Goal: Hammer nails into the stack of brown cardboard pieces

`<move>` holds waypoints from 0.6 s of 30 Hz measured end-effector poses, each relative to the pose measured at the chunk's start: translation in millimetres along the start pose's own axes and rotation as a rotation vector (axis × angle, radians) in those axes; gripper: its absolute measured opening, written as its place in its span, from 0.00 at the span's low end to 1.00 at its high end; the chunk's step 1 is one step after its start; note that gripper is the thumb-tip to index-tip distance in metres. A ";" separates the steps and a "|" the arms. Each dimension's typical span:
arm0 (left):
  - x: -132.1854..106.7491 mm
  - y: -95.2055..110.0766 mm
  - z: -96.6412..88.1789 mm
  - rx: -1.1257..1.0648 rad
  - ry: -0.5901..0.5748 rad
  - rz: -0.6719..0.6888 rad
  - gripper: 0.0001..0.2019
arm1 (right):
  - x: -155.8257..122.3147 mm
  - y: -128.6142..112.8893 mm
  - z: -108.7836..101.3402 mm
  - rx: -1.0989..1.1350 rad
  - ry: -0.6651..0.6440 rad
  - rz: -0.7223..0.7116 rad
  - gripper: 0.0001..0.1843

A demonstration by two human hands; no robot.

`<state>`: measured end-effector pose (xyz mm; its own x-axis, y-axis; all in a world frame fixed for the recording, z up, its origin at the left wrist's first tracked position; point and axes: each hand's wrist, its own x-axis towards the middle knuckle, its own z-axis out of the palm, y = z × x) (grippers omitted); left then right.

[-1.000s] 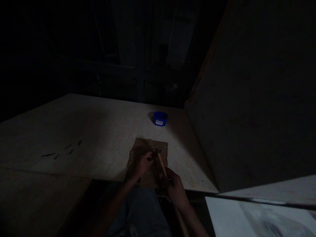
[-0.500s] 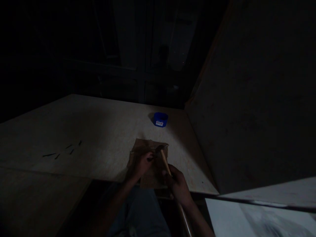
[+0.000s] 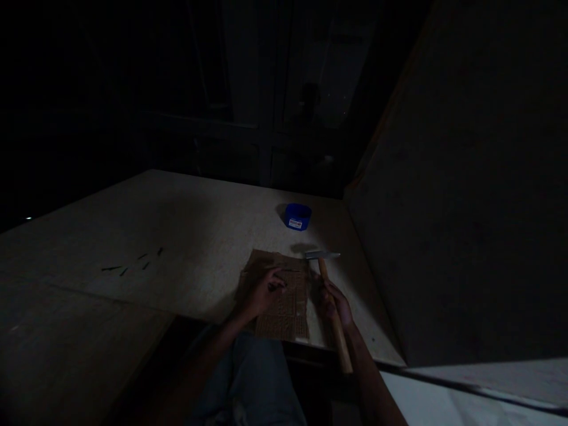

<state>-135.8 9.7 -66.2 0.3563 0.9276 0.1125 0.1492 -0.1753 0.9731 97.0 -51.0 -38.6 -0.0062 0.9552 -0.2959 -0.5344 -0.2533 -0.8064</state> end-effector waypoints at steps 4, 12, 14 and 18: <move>-2.4 7.6 -11.2 -0.025 0.050 0.027 0.27 | 0.3 -3.5 -1.3 0.080 -0.034 0.027 0.26; -10.8 -3.4 -106.4 0.183 0.402 0.054 0.15 | 2.7 0.0 -4.4 0.155 0.002 0.040 0.21; -20.2 -11.0 -144.1 0.270 0.473 0.038 0.14 | 1.9 1.6 -6.4 0.173 -0.003 0.058 0.20; -49.6 -24.1 -223.2 0.515 0.616 -0.040 0.14 | 2.0 2.3 -11.3 0.124 -0.038 0.047 0.18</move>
<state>-362.9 41.6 -50.5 -0.2094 0.9253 0.3162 0.6111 -0.1286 0.7810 105.4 -51.4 -46.8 -0.0644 0.9486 -0.3100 -0.6335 -0.2789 -0.7218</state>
